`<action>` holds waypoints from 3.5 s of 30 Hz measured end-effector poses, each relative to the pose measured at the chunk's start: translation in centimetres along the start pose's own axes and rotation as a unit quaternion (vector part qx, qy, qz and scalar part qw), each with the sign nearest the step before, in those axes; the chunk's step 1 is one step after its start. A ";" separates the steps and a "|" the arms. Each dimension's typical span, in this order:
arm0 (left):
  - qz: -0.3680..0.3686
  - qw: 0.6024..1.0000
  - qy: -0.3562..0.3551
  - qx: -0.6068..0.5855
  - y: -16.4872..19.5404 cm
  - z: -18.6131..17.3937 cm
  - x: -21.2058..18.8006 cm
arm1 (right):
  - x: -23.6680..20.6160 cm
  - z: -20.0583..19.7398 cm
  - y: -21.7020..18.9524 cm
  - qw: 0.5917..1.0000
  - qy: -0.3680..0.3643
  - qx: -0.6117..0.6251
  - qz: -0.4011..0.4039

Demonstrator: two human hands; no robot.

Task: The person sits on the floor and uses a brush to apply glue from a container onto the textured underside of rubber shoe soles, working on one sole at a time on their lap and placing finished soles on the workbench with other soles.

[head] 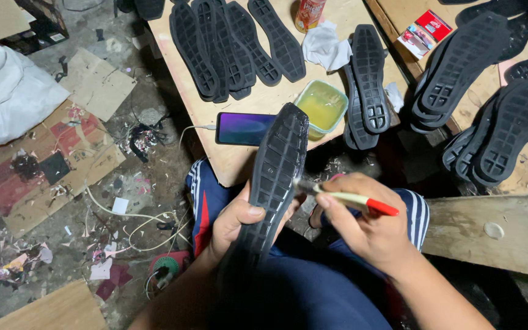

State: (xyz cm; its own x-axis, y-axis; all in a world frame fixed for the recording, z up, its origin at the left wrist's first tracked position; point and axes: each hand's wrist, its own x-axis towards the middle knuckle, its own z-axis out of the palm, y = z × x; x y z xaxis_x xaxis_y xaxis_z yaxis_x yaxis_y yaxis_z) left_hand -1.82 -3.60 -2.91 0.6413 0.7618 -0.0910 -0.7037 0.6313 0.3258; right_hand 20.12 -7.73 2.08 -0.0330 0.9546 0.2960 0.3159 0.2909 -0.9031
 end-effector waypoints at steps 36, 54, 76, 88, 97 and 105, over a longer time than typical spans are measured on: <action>-0.086 0.971 -0.137 -0.173 0.1 -1.1 2.2 | -0.8 0.8 -0.7 0.993 0.079 -0.049 -0.071; 0.031 0.987 -0.106 -0.113 0.0 0.1 2.3 | -1.9 -0.8 -0.8 0.999 -0.005 0.049 -0.012; 0.018 0.997 -0.061 -0.055 1.2 -0.8 3.5 | -2.0 -0.4 -3.8 0.986 -0.142 -0.018 -0.083; 0.066 0.990 -0.086 -0.089 1.3 -1.6 0.5 | 9.7 -3.0 10.2 0.969 0.046 -0.239 0.047; 0.066 0.996 -0.015 -0.057 2.4 -0.2 0.0 | 12.6 -1.2 14.0 0.937 0.001 -0.347 -0.029; 0.064 0.997 -0.014 -0.048 2.9 -0.3 1.8 | 8.7 -2.8 11.5 0.986 0.040 -0.158 0.041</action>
State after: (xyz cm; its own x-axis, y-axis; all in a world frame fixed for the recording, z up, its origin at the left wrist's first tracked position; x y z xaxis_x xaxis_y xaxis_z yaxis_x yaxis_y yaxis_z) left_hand -2.85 -0.37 -2.41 0.5511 0.8340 -0.0272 -0.8059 0.5404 0.2417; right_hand 26.17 3.79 -4.86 0.0755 0.9626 0.2601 0.5940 0.1661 -0.7872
